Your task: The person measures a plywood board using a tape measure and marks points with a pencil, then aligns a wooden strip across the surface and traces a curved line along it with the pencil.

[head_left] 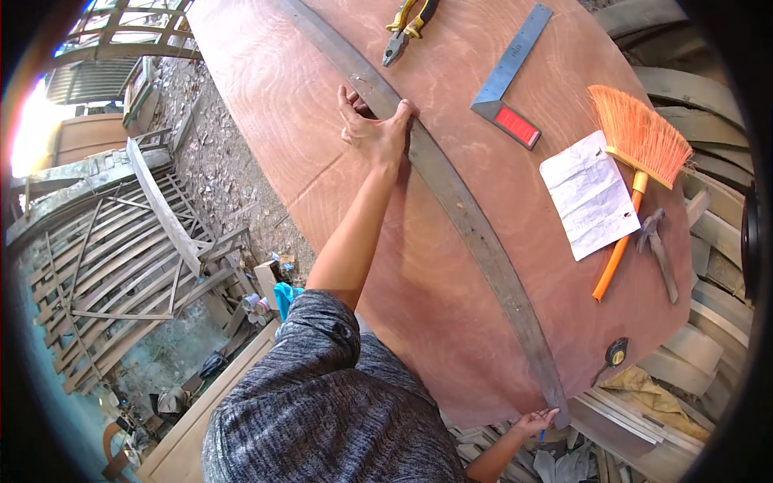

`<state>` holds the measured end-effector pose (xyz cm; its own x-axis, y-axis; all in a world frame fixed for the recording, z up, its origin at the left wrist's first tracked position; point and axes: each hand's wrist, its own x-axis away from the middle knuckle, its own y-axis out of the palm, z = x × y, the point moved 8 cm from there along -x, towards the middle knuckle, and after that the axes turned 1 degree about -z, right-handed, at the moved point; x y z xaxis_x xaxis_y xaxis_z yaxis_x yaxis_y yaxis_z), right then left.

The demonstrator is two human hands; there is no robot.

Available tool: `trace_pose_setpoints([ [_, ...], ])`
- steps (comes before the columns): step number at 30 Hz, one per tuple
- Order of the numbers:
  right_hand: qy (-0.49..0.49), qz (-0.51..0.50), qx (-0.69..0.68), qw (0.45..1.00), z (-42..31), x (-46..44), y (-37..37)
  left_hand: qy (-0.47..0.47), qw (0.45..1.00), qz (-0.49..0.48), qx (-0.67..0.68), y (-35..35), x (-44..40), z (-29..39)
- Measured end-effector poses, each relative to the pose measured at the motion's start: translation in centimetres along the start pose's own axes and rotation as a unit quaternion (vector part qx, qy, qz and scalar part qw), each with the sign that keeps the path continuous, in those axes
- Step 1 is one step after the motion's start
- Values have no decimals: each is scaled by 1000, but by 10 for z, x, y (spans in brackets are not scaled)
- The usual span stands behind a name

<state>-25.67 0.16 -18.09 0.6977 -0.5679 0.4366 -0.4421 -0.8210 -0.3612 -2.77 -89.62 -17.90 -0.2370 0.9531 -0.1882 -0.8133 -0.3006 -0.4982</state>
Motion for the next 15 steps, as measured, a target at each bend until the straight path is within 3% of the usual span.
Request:
trace_pose_setpoints([
  [8, 11, -34, -3, 999, 0, 0, 0, 4, 996, -26, -84, 4, 0, -2],
  [15, 4, -34, 1, 999, -1, 0, -3, 64, 981, -18, -182, 4, 4, 5],
])
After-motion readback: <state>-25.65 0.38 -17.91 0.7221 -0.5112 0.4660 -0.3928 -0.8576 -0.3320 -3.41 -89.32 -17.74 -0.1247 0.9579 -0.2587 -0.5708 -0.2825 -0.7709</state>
